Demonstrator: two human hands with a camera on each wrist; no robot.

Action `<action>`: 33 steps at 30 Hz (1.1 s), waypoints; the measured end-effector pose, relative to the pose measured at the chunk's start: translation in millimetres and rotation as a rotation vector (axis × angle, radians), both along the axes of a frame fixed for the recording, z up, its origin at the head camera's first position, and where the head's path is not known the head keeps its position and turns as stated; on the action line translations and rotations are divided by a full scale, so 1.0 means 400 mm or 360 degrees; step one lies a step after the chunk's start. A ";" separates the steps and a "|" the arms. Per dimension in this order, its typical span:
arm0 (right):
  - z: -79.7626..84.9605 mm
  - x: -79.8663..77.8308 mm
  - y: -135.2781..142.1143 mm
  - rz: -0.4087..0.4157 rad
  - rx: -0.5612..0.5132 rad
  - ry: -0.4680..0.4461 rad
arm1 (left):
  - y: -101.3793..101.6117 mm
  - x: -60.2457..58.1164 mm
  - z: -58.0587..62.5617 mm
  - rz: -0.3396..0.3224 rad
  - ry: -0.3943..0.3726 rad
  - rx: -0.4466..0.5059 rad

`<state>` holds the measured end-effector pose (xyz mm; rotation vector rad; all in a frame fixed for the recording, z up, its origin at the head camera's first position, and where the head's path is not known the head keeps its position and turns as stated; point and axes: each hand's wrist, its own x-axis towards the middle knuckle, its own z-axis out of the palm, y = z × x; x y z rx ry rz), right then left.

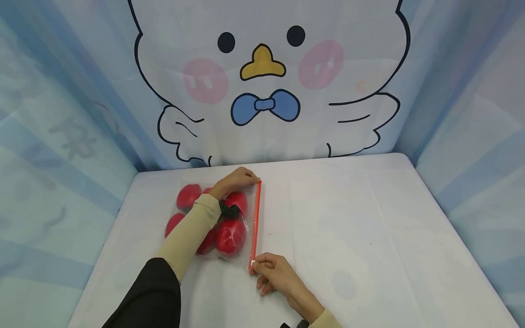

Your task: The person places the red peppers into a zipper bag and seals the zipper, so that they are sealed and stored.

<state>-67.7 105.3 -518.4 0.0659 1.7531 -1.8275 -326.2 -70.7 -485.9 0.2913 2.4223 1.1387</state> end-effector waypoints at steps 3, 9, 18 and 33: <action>-0.001 -0.002 -0.002 -0.0030 -0.0006 -0.0005 | 0.008 0.003 0.018 -0.0094 -0.0023 -0.0069; -0.007 -0.003 -0.008 -0.0055 -0.0030 0.0007 | 0.032 -0.005 0.032 -0.0220 0.0055 -0.0228; -0.004 0.000 -0.023 -0.0138 -0.0035 0.0008 | 0.082 0.005 0.033 0.0006 0.0245 -0.0554; 0.001 0.004 -0.022 -0.0187 0.0066 0.0037 | 0.090 0.024 0.035 0.0065 0.0303 -0.0574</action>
